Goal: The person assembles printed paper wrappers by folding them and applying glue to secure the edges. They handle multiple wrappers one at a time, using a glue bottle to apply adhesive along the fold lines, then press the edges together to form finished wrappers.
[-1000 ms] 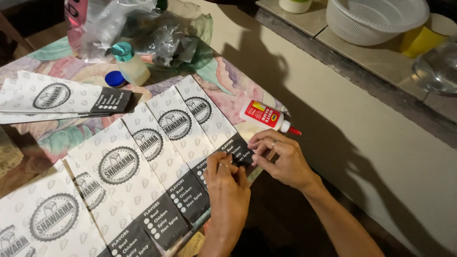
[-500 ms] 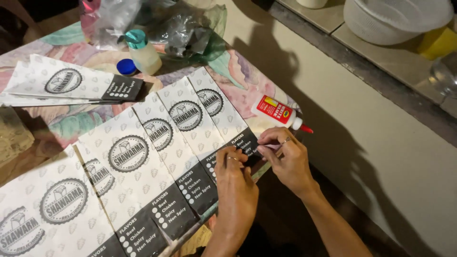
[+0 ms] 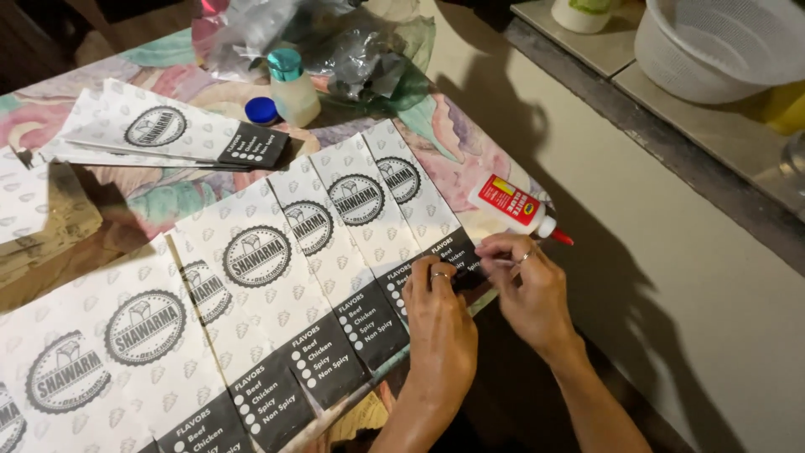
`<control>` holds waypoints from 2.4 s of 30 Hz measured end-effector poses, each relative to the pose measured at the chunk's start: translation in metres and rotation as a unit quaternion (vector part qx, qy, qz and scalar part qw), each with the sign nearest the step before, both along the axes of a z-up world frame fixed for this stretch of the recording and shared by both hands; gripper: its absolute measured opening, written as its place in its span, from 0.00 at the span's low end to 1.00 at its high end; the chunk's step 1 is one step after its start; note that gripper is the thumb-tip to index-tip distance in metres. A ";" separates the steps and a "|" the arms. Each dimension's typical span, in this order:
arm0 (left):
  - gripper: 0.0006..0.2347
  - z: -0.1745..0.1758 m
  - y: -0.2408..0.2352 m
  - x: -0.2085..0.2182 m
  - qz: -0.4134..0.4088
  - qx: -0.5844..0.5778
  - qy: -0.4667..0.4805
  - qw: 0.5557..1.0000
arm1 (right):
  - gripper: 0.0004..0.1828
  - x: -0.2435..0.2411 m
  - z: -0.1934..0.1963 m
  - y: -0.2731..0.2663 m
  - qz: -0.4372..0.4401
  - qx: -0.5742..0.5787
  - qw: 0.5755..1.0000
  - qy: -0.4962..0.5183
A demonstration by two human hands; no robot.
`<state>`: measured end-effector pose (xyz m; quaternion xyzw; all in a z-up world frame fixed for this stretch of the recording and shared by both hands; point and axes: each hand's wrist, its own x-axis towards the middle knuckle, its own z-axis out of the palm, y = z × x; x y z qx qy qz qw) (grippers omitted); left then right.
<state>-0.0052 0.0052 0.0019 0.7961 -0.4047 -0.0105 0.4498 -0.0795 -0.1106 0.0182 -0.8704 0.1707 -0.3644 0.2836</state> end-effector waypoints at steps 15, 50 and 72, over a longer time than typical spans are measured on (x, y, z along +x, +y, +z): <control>0.09 0.025 0.057 -0.013 -0.012 -0.128 -0.147 0.981 | 0.12 -0.009 0.021 0.019 0.145 -0.101 0.984 -0.029; 0.06 0.006 0.086 0.005 -0.050 -0.024 -0.149 0.987 | 0.12 -0.006 -0.016 0.005 0.308 -0.085 0.947 -0.044; 0.07 -0.009 0.061 0.012 0.066 -0.064 0.018 0.996 | 0.13 0.013 0.008 0.050 0.110 0.031 0.993 -0.029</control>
